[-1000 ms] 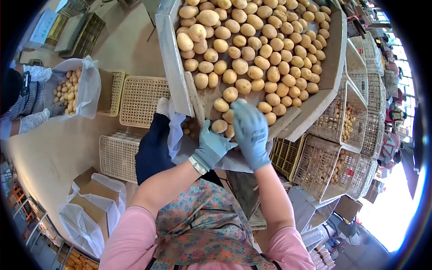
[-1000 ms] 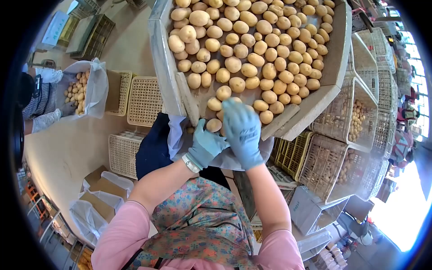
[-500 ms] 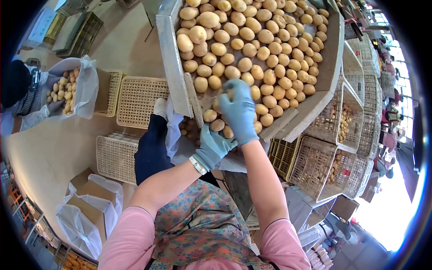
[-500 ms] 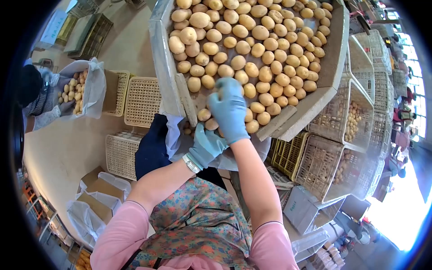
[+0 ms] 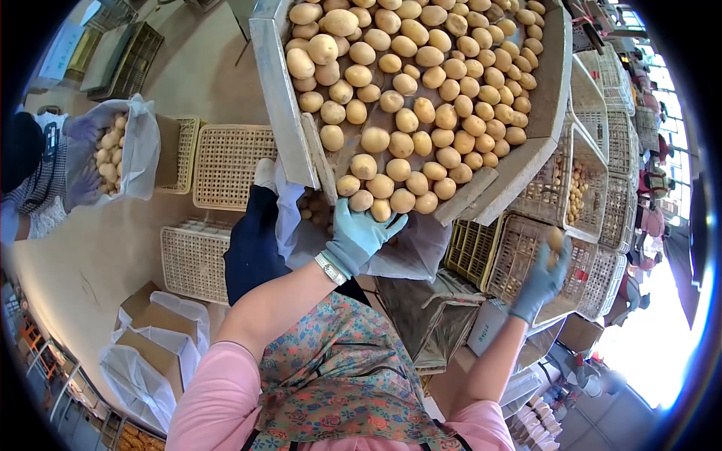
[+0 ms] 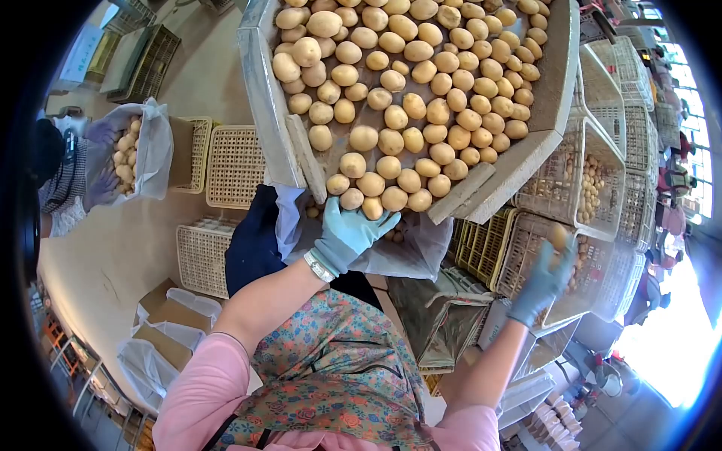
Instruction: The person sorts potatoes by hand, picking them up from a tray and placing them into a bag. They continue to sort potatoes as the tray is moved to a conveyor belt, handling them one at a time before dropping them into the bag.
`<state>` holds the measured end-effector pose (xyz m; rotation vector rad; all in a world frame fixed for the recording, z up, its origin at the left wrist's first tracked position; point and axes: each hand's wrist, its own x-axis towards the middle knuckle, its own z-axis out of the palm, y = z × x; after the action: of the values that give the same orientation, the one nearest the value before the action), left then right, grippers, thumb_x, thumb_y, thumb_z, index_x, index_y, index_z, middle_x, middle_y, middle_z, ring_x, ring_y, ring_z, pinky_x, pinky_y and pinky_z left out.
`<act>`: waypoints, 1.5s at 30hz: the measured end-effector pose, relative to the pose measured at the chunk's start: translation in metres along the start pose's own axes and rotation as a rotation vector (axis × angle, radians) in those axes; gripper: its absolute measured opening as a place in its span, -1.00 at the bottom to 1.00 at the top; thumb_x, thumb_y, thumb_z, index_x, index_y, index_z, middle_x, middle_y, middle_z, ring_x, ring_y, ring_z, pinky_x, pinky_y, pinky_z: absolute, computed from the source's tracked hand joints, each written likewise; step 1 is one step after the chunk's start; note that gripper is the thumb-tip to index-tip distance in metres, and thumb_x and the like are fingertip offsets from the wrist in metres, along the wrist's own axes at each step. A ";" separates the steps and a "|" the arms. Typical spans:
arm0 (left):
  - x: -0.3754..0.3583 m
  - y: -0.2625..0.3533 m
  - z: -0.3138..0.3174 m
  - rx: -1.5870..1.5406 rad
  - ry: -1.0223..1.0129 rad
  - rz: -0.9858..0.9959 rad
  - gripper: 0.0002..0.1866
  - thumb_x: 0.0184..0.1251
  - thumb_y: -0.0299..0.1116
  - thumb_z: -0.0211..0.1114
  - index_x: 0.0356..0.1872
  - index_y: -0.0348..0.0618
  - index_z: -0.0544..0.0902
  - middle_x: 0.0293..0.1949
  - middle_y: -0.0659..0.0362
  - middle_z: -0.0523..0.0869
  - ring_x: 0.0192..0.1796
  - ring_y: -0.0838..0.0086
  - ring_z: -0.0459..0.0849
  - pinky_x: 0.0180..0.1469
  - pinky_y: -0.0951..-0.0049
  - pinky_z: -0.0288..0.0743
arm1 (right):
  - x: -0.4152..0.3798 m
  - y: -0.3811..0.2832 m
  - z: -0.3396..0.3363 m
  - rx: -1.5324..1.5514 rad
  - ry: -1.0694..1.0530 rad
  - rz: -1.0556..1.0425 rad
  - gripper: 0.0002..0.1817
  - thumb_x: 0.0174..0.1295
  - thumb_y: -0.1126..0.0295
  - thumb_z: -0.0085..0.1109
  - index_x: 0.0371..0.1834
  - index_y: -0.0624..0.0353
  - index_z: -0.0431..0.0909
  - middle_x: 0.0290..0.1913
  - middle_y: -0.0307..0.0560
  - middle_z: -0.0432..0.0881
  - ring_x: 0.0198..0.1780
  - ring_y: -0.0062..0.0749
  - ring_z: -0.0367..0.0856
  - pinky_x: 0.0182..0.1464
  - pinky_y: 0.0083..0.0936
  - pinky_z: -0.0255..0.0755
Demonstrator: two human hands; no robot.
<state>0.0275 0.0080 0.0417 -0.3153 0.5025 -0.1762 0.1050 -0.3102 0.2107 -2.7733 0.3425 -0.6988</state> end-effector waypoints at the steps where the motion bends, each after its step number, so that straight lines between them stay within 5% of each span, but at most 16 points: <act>1: -0.001 -0.003 0.001 0.009 0.020 -0.005 -0.24 0.60 0.31 -0.07 0.66 0.17 0.26 0.66 0.12 0.27 0.66 -0.02 0.25 0.62 -0.38 0.12 | 0.004 0.058 -0.011 0.102 0.078 0.062 -0.59 0.42 0.36 0.35 0.30 0.16 0.65 0.07 -0.08 0.81 0.07 -0.29 0.76 0.17 -0.33 0.66; 4: 0.006 -0.002 -0.004 0.024 -0.050 0.008 -0.23 0.60 0.33 -0.09 0.67 0.18 0.25 0.67 0.13 0.26 0.68 -0.01 0.22 0.62 -0.40 0.08 | -0.013 0.092 -0.028 0.352 -0.196 0.478 -0.67 0.46 0.34 0.27 0.23 0.14 0.68 0.09 -0.03 0.77 0.00 -0.31 0.76 0.10 -0.43 0.62; 6: 0.001 -0.002 -0.003 0.027 -0.049 -0.002 -0.24 0.60 0.32 -0.14 0.66 0.19 0.26 0.68 0.16 0.24 0.69 0.05 0.19 0.64 -0.38 0.02 | -0.048 -0.005 -0.029 0.426 -0.987 0.225 -0.72 0.40 0.32 0.30 0.07 0.25 0.66 -0.01 0.05 0.76 0.00 -0.12 0.74 0.08 -0.29 0.61; 7: 0.000 -0.004 -0.002 0.028 -0.045 -0.010 -0.24 0.60 0.32 -0.14 0.66 0.19 0.26 0.68 0.16 0.24 0.69 0.05 0.19 0.64 -0.38 0.02 | -0.069 0.025 -0.006 0.504 -1.172 -0.410 -0.70 0.32 0.33 0.31 0.04 0.25 0.64 -0.10 0.06 0.73 -0.07 -0.01 0.74 0.01 -0.24 0.63; 9: 0.002 -0.003 -0.001 0.050 -0.038 0.014 -0.26 0.60 0.31 -0.13 0.65 0.19 0.27 0.67 0.16 0.25 0.69 0.06 0.20 0.64 -0.38 0.03 | -0.046 0.005 0.003 0.552 -1.319 -0.653 -0.73 0.44 0.32 0.24 0.08 0.24 0.65 -0.09 -0.01 0.75 -0.04 -0.11 0.75 -0.01 -0.37 0.66; 11: 0.002 -0.002 -0.003 0.042 -0.053 0.016 -0.27 0.60 0.30 -0.12 0.64 0.18 0.29 0.65 0.17 0.28 0.67 0.04 0.23 0.63 -0.39 0.07 | 0.026 0.048 0.015 0.317 -1.038 -0.123 -0.84 0.39 0.49 0.21 -0.03 0.19 0.71 -0.01 0.00 0.78 0.04 -0.18 0.74 0.10 -0.41 0.59; 12: 0.001 -0.001 -0.001 0.069 -0.026 0.025 -0.27 0.60 0.29 -0.11 0.63 0.17 0.30 0.64 0.17 0.30 0.67 0.04 0.24 0.63 -0.39 0.07 | 0.079 0.072 0.033 0.979 -0.773 0.159 -0.71 0.47 0.42 0.14 0.18 0.14 0.72 -0.02 -0.04 0.79 0.08 -0.19 0.73 0.15 -0.37 0.60; 13: -0.001 -0.003 0.002 0.093 0.001 0.031 -0.28 0.60 0.28 -0.10 0.62 0.16 0.31 0.64 0.18 0.32 0.66 0.04 0.26 0.63 -0.39 0.07 | 0.119 0.013 0.007 1.601 -0.524 0.812 -0.39 0.70 0.06 -0.10 0.52 0.37 0.36 0.47 0.19 0.55 0.01 -0.47 0.73 -0.02 -0.60 0.71; 15: -0.003 -0.001 0.007 0.107 0.033 0.037 -0.29 0.61 0.25 -0.08 0.63 0.15 0.30 0.63 0.17 0.33 0.66 0.07 0.26 0.64 -0.38 0.04 | 0.131 -0.032 -0.003 1.649 -0.317 0.651 -0.36 0.70 0.04 -0.12 0.56 0.37 0.33 0.54 0.27 0.45 0.03 -0.51 0.72 0.01 -0.54 0.73; 17: -0.003 0.000 0.003 0.167 0.156 0.071 -0.37 0.67 0.22 -0.10 0.56 0.16 0.39 0.57 0.24 0.41 0.60 0.19 0.36 0.66 -0.23 0.08 | 0.094 -0.067 0.010 1.049 -0.766 0.405 -0.41 0.68 0.05 -0.07 0.61 0.15 0.39 0.27 -0.09 0.65 0.08 -0.39 0.72 0.19 -0.41 0.64; 20: 0.001 0.001 -0.006 0.214 0.338 0.137 -0.47 0.67 0.16 -0.03 0.44 0.17 0.50 0.44 0.29 0.55 0.51 0.27 0.45 0.61 -0.20 0.16 | -0.005 -0.141 0.043 0.689 -1.027 0.014 -0.59 0.53 0.20 0.22 0.31 0.16 0.68 0.17 -0.12 0.76 0.07 -0.47 0.74 0.12 -0.49 0.62; 23: 0.002 0.006 -0.018 0.251 0.248 0.097 -0.54 0.65 0.12 0.04 0.36 0.20 0.56 0.35 0.32 0.60 0.46 0.30 0.49 0.58 -0.20 0.20 | -0.061 -0.187 0.103 0.411 -0.779 -0.929 -0.47 0.37 0.44 0.24 0.43 -0.11 0.58 0.26 -0.09 0.73 -0.02 -0.29 0.79 0.03 -0.39 0.67; 26: 0.008 0.004 -0.022 0.126 0.223 0.118 -0.52 0.64 0.15 0.09 0.41 0.26 0.55 0.48 0.27 0.53 0.55 0.23 0.43 0.61 -0.18 0.18 | -0.082 -0.217 0.155 0.089 -0.796 -1.119 -0.38 0.31 0.45 0.23 0.49 -0.13 0.49 0.24 -0.19 0.70 -0.05 -0.22 0.77 -0.02 -0.32 0.67; 31: 0.001 0.005 -0.010 0.104 0.030 0.031 -0.36 0.65 0.25 -0.08 0.58 0.21 0.38 0.59 0.22 0.40 0.62 0.16 0.35 0.61 -0.18 0.20 | -0.075 -0.201 0.129 0.445 -0.801 -0.943 -0.23 0.15 0.45 0.48 0.50 -0.02 0.47 0.29 -0.14 0.67 0.13 -0.27 0.78 0.05 -0.42 0.70; 34: 0.005 0.005 -0.009 0.141 -0.004 0.059 -0.30 0.66 0.26 -0.16 0.63 0.15 0.30 0.62 0.16 0.36 0.65 0.12 0.30 0.64 -0.16 0.17 | -0.092 -0.176 0.102 0.936 -0.967 -0.073 -0.02 0.12 0.30 0.63 0.63 0.12 0.32 0.30 0.04 0.67 0.26 -0.28 0.69 0.31 -0.33 0.57; 45: -0.002 0.000 0.005 0.093 -0.005 -0.073 -0.19 0.61 0.34 -0.24 0.62 -0.01 0.28 0.59 -0.03 0.36 0.63 0.04 0.32 0.66 -0.09 0.18 | -0.132 -0.159 0.051 0.871 -0.789 -0.099 -0.22 0.11 0.40 0.64 0.45 0.20 0.53 0.28 0.00 0.66 0.26 -0.21 0.66 0.34 -0.35 0.53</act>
<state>0.0278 0.0102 0.0464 -0.2430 0.4765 -0.2688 0.0427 -0.1132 0.1589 -1.9905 -0.2236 0.2398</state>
